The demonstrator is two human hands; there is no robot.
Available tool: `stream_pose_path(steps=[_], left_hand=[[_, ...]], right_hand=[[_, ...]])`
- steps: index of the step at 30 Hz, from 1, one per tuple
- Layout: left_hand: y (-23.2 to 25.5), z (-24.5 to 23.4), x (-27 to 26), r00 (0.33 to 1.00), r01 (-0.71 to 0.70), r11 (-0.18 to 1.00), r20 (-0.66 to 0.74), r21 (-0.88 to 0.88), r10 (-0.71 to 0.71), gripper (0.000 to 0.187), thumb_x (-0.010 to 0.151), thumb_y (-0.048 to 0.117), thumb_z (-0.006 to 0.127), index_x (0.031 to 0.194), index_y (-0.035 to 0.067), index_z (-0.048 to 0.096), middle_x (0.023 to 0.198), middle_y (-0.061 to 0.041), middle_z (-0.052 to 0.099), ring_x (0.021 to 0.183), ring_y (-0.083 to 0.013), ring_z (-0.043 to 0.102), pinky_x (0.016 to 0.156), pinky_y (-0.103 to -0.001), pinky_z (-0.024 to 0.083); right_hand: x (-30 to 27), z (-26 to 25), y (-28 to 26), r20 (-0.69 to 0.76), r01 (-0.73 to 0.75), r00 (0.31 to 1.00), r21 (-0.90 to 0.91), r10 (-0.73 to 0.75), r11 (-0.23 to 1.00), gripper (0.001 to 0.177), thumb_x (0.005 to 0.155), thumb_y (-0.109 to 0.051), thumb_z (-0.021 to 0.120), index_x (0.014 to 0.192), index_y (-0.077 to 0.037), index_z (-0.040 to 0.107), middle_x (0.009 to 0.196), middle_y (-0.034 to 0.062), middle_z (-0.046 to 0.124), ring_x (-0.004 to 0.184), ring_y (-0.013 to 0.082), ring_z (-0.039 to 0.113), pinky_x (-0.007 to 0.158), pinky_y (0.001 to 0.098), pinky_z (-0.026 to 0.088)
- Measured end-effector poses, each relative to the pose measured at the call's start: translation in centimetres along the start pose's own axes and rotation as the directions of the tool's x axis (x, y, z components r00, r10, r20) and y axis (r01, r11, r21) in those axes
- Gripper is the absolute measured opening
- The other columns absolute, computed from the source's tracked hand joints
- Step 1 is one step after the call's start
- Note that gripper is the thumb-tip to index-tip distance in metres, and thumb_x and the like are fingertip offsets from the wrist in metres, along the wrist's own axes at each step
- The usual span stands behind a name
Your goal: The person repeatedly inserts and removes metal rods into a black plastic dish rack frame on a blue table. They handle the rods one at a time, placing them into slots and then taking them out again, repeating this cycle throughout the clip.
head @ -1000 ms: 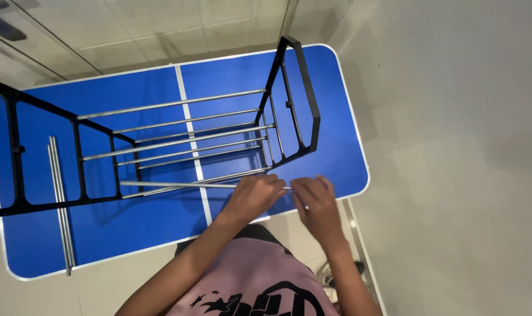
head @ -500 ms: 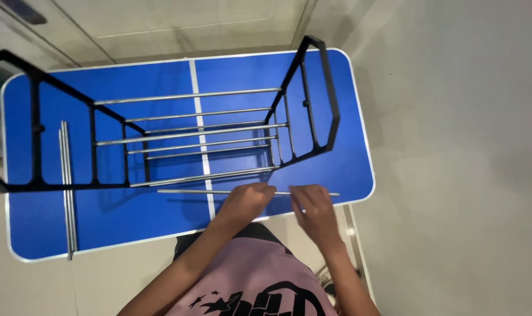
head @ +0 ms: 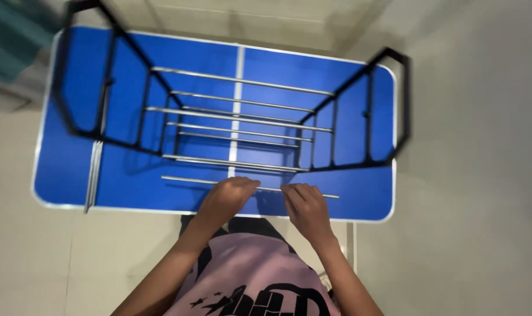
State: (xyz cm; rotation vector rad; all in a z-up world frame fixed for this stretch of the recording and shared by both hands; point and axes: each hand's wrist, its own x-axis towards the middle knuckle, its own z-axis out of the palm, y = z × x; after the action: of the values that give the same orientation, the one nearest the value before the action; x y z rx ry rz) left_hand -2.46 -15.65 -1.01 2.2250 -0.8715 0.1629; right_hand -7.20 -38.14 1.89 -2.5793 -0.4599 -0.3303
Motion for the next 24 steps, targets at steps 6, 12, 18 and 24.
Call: stream_pose_path(steps=[6,12,18,24], left_hand=[[-1.5,-2.5,-3.8,0.981,0.188,0.981,-0.053,0.047,-0.185,0.019,0.085,0.003,0.070,0.103,0.000,0.077,0.098,-0.017,0.077,0.091,-0.0306,0.076,0.081,-0.038,0.061],[-2.0,-5.0,-7.4,0.887,0.437,0.896,-0.125,-0.078,-0.444,0.016,0.089,0.007,0.070,0.103,0.001,0.077,0.099,-0.015,0.077,0.092,-0.0324,0.073,0.082,-0.041,0.058],[-1.9,-7.4,-11.0,0.793,0.563,0.816,-0.189,-0.132,-0.578,0.018,0.091,0.008,0.069,0.107,0.003,0.074,0.097,-0.014,0.074,0.090,-0.0331,0.071,0.078,-0.042,0.056],[-1.3,-10.3,-15.2,0.710,0.598,0.768,-0.293,-0.230,-0.641,0.020,0.092,0.006,0.067,0.111,0.002,0.072,0.099,-0.013,0.072,0.088,-0.0327,0.070,0.075,-0.041,0.056]], right_hand=[[3.0,2.7,-2.5,0.005,0.146,0.989,0.126,-0.148,0.981,0.019,0.082,-0.003,0.078,0.100,-0.002,0.074,0.089,0.0077,0.071,0.080,0.0240,0.067,0.070,0.0383,0.050],[5.5,5.7,-4.9,0.073,0.257,0.958,0.204,-0.277,0.945,0.012,0.087,-0.005,0.077,0.099,-0.003,0.076,0.088,0.0073,0.071,0.078,0.0234,0.068,0.070,0.0371,0.052],[7.4,8.5,-7.8,0.083,0.340,0.924,0.268,-0.373,0.901,0.011,0.086,-0.005,0.077,0.097,-0.006,0.075,0.088,0.0065,0.071,0.079,0.0233,0.069,0.070,0.0382,0.050],[8.8,11.6,-11.0,0.162,0.417,0.846,0.393,-0.508,0.819,0.016,0.086,-0.004,0.076,0.102,-0.004,0.075,0.092,0.0073,0.072,0.078,0.0262,0.067,0.071,0.0400,0.050]])
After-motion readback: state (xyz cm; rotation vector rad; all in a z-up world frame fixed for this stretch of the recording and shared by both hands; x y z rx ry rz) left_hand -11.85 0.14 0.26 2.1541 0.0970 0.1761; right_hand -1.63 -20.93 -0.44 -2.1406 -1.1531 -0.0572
